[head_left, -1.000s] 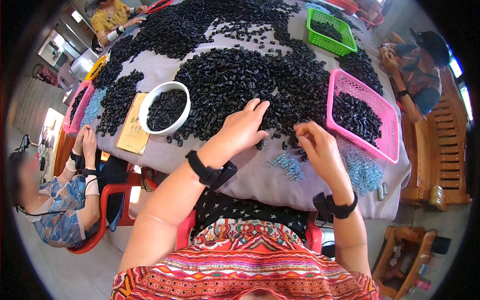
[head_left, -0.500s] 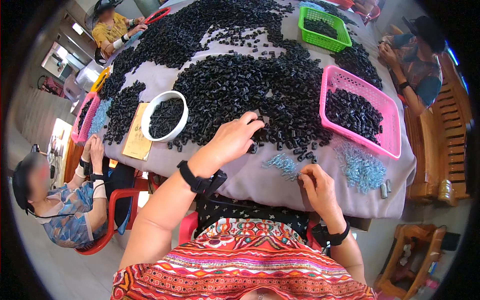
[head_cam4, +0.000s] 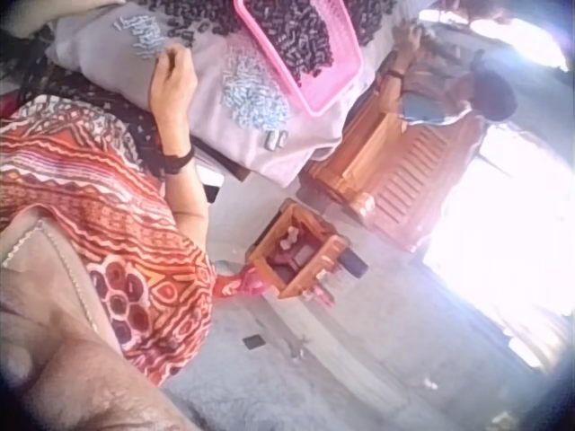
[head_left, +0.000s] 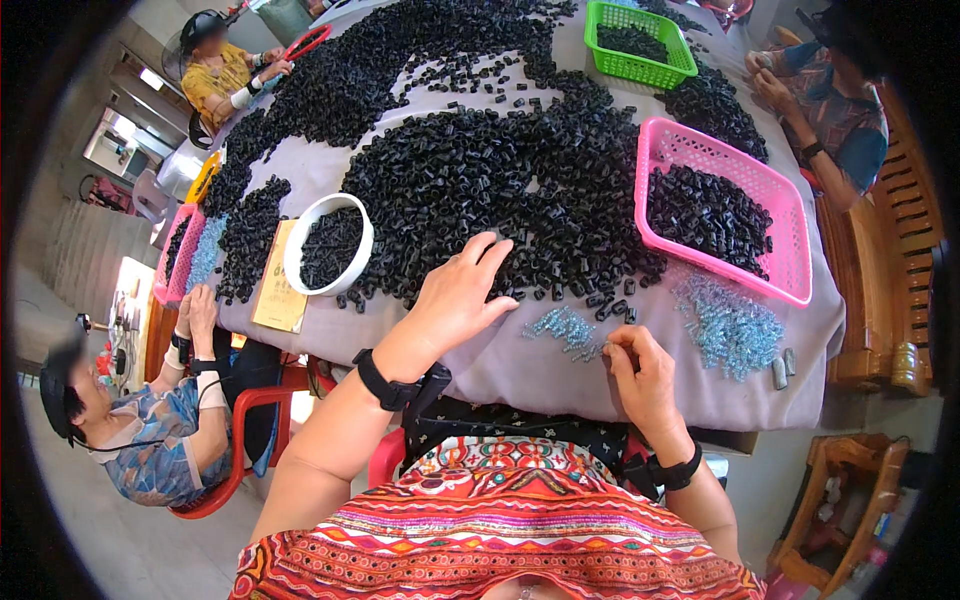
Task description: Assemble small shoe components by inserting blue plastic parts into black rubber housings.
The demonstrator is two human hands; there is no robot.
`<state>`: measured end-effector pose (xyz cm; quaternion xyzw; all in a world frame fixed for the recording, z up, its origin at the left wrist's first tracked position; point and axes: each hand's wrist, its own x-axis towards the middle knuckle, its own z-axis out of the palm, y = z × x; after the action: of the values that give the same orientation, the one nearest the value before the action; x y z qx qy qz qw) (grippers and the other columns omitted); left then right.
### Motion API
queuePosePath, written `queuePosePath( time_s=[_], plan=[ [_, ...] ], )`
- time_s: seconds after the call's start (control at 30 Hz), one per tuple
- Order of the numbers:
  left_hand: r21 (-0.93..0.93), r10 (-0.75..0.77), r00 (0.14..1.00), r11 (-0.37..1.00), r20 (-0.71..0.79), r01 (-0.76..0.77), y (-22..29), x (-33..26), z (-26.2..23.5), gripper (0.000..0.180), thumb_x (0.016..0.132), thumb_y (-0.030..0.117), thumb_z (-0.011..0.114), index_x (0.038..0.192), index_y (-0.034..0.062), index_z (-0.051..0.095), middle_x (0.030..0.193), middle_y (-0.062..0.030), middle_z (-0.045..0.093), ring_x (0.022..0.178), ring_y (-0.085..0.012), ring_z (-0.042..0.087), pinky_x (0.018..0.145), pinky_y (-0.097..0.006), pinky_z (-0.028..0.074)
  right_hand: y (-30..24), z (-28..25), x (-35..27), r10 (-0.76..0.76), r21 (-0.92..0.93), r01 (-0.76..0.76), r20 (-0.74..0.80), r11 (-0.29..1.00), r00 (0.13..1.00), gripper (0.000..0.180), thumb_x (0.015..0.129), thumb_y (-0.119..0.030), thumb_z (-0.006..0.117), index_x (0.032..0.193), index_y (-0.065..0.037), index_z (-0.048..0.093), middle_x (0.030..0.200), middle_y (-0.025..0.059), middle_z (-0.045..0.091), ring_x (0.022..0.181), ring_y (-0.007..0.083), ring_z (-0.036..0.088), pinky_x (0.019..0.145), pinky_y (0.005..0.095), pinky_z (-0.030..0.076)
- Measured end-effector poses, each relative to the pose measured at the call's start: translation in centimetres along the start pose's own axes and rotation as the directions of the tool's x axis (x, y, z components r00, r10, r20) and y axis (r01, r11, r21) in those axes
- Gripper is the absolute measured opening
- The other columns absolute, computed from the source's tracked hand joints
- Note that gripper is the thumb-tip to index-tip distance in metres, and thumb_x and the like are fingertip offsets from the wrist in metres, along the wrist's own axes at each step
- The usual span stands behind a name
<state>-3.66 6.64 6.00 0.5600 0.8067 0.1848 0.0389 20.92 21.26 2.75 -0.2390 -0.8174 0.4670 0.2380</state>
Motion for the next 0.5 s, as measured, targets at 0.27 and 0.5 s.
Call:
queuePosePath(
  time_s=[0.27, 0.5],
  plan=[
    [-0.046, 0.025, 0.99, 0.999, 0.136, -0.019, -0.1, 2.4, 0.2, 0.056, 0.078, 0.016, 0.072, 0.13, 0.0068, 0.053, 0.135, -0.0153, 0.047, 0.104, -0.0345, 0.061, 0.088, -0.042, 0.053, -0.6, -0.4, 0.1, 0.004, 0.029, -0.004, 0.013, 1.0, 1.0, 0.01, 0.088, 0.0, 0.063, 0.097, 0.0, 0.061, 0.083, 0.0152, 0.063, 0.07, 0.0275, 0.064, 0.063, 0.033, 0.05],
    [-0.041, 0.085, 0.985, 0.996, 0.149, -0.08, 0.6, 0.2, -0.8, 0.044, 0.078, 0.005, 0.067, 0.121, 0.0083, 0.057, 0.132, -0.0135, 0.051, 0.108, -0.0345, 0.06, 0.088, -0.042, 0.053, 0.2, -0.5, 0.3, -0.088, 0.022, 0.087, 0.024, 0.996, 0.996, 0.009, 0.086, 0.001, 0.064, 0.095, -0.001, 0.061, 0.083, 0.0147, 0.063, 0.069, 0.0295, 0.064, 0.062, 0.0341, 0.049]
  ],
)
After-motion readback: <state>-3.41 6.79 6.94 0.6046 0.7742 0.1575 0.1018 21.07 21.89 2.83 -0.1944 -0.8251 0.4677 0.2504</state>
